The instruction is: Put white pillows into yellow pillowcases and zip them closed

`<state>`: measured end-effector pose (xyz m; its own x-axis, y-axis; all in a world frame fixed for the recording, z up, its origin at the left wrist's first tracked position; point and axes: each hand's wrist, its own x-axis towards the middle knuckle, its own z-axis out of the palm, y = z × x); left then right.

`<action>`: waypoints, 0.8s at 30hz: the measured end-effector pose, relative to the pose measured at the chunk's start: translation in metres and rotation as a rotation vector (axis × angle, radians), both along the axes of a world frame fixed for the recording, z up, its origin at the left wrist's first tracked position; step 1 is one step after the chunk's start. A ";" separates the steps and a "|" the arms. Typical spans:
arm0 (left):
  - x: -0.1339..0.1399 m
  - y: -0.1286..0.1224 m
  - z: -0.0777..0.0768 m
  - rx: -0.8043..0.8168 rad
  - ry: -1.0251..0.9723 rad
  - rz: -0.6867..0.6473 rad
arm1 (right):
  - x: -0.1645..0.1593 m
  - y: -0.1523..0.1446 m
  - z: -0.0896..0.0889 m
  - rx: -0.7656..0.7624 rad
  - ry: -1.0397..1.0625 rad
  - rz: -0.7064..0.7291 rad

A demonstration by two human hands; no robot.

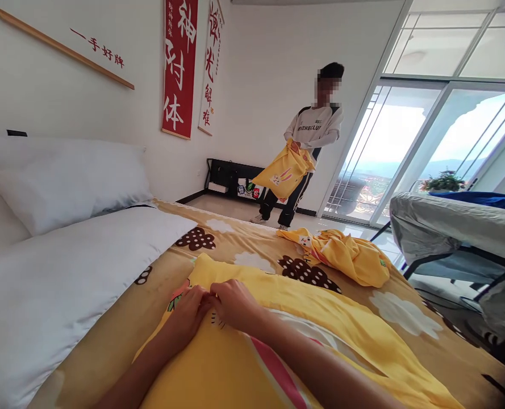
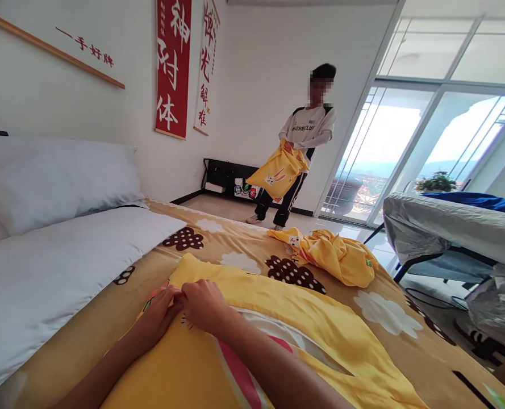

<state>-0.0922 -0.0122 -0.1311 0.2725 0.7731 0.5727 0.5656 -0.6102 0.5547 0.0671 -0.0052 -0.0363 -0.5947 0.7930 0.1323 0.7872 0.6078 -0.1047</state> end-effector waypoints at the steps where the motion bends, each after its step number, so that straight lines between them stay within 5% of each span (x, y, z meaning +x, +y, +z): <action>1: 0.000 0.000 0.000 -0.012 -0.015 0.006 | 0.000 0.001 0.001 0.011 -0.005 0.009; 7: -0.005 -0.007 0.017 -0.032 -0.029 -0.018 | 0.002 -0.001 0.012 0.083 -0.079 0.062; 13: -0.006 -0.006 0.018 0.021 -0.022 -0.054 | -0.007 -0.005 0.017 0.025 -0.094 -0.123; 18: -0.003 -0.006 0.019 -0.180 -0.203 -0.045 | 0.004 -0.003 0.015 0.132 -0.146 0.106; 24: -0.002 -0.002 0.016 -0.227 -0.256 -0.069 | 0.020 -0.007 0.012 0.146 -0.168 0.141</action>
<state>-0.0944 -0.0141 -0.1147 0.1985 0.8734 0.4447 0.3523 -0.4870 0.7992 0.0872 -0.0126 -0.0243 -0.7215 0.6802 0.1294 0.6923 0.7120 0.1172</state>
